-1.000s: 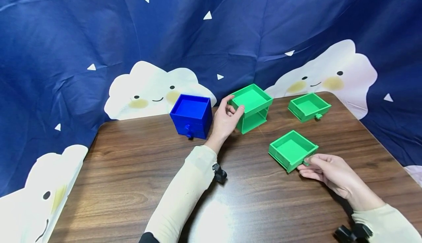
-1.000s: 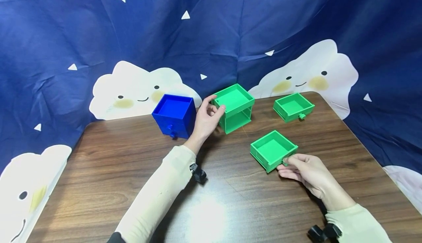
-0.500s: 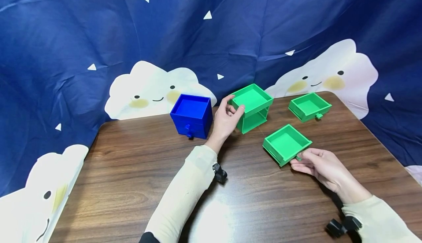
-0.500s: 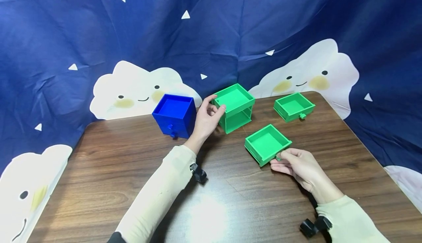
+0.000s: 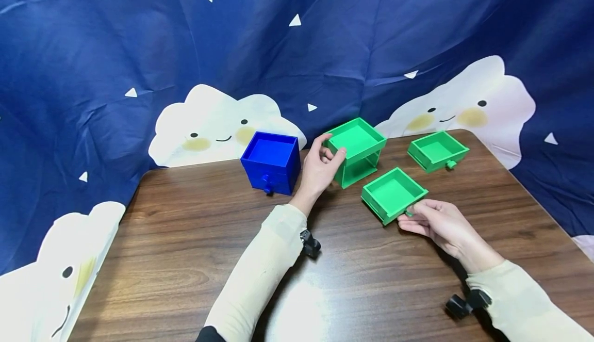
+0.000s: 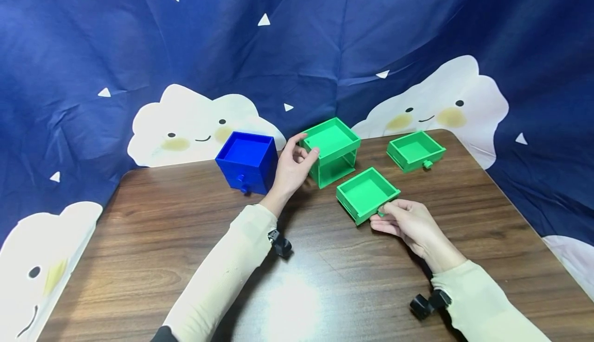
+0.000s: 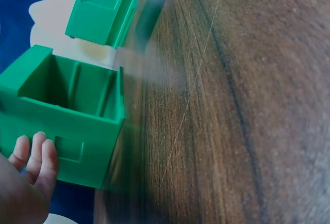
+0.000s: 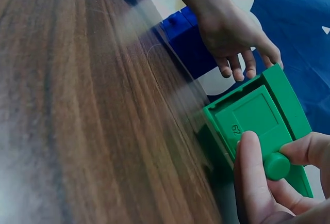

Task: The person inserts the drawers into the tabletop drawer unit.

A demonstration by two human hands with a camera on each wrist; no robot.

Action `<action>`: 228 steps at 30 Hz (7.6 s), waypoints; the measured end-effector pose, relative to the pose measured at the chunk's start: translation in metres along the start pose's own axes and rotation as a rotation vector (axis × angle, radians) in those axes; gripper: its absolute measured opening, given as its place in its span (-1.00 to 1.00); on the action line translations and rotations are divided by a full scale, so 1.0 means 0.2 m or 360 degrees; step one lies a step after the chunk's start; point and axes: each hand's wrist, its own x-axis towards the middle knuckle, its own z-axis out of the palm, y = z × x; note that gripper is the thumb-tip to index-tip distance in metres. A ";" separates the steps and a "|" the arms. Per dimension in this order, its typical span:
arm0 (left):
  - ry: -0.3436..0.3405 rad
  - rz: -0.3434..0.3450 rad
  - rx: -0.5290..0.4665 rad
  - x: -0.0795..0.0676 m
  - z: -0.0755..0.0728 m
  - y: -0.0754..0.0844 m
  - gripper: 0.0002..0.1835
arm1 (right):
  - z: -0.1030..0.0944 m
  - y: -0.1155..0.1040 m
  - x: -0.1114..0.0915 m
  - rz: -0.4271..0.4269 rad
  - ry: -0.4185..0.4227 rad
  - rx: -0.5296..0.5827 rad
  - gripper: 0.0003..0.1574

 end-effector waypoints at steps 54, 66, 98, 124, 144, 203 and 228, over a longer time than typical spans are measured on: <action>-0.0007 -0.0017 0.0003 0.00 0.00 0.00 -0.40 | 0.11 -0.02 0.19 0.0042 -0.0012 -0.0005 -0.66; -0.0002 -0.0006 0.0001 0.00 0.00 0.00 -0.41 | 0.13 -0.03 0.23 0.0044 0.0017 -0.0013 -0.67; -0.0006 -0.0018 -0.0016 -0.01 0.00 0.00 -0.41 | 0.17 -0.05 0.33 0.0124 0.0024 -0.0292 -0.44; -0.0036 0.0002 -0.0010 -0.01 0.00 -0.01 -0.41 | 0.24 -0.05 0.47 0.0063 0.0110 -0.0291 -0.36; -0.0026 -0.0006 0.0003 0.00 0.00 -0.01 -0.42 | 0.28 -0.07 0.54 0.0006 0.0110 -0.0364 -0.43; -0.0015 -0.0035 -0.0027 -0.01 0.00 -0.02 -0.40 | -0.20 -0.13 0.25 -0.0532 0.0507 -0.1089 -0.47; -0.0020 -0.0035 -0.0017 0.01 0.00 -0.01 -0.41 | -0.34 -0.21 0.27 -0.0476 0.0752 -0.0962 -0.40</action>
